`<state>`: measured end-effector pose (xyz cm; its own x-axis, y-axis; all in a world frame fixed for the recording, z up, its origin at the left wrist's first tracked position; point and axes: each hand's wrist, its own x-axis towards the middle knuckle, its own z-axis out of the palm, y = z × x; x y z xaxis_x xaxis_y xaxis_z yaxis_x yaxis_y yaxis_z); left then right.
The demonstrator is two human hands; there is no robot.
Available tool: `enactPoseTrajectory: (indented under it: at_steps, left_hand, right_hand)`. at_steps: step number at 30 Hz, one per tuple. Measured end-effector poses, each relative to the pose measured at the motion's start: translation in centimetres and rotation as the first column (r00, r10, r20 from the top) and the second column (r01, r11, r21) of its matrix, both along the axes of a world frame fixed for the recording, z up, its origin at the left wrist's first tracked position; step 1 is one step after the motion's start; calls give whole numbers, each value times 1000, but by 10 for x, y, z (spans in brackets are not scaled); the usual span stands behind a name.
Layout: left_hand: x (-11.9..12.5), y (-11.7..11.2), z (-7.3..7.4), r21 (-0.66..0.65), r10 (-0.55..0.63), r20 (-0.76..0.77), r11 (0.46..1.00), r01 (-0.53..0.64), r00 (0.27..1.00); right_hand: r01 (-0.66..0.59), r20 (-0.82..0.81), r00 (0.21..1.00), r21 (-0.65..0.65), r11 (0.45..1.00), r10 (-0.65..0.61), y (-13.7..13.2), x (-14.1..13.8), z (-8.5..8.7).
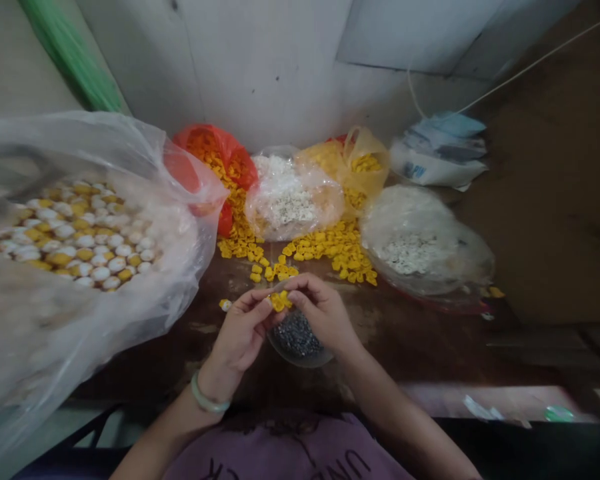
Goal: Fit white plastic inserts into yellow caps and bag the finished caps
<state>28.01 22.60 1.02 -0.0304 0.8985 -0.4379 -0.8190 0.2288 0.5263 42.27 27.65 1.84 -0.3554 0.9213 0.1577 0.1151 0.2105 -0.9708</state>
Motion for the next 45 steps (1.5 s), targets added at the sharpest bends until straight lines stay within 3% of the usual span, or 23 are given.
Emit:
enactPoseTrajectory:
  at_steps: [3,6,10,19,28,31,33,35,37,39,42,45]
  left_hand:
    - [0,0,0,21,44,-14,999,-44,999]
    - [1,-1,-1,32,78,-41,997,-77,996]
    - [4,-1,0,36,117,-110,993,-113,987]
    - [7,0,-1,72,176,-218,984,-164,960]
    - [7,-2,-1,-27,142,-165,989,-148,976]
    - [6,-5,0,-32,123,-152,991,-130,981]
    - [6,-7,0,-12,131,-168,991,-135,977]
    - [8,-8,-1,30,158,-214,987,-156,964]
    - [9,-10,-5,84,203,-288,979,-187,936]
    - [8,-11,-10,143,247,-385,968,-206,889]
    - [7,-13,-18,207,287,-487,956,-210,825]
    - [8,-10,-22,187,263,-461,962,-197,847]
  right_hand:
    - [-11,57,998,46,999,8,-2,2,-1]
    - [-43,-3,999,-71,997,43,-3,3,0]
    - [-6,-74,997,-208,978,-10,-4,1,1]
    - [57,105,992,115,992,-69,-6,-6,13]
    - [28,108,993,225,974,-53,-10,-9,10]
    - [16,48,999,122,992,-22,-11,-10,4]
    - [-17,-53,998,-52,998,14,-13,-12,-1]
    - [-102,-188,981,-252,962,55,-15,-15,-7]
    - [-181,-298,952,-372,910,68,-18,-18,-12]
    - [-198,-355,934,-391,899,51,-21,-23,-16]
    - [-160,-379,925,-340,927,21,-26,-28,-20]
    - [-163,-318,945,-245,956,80,-24,-26,-23]
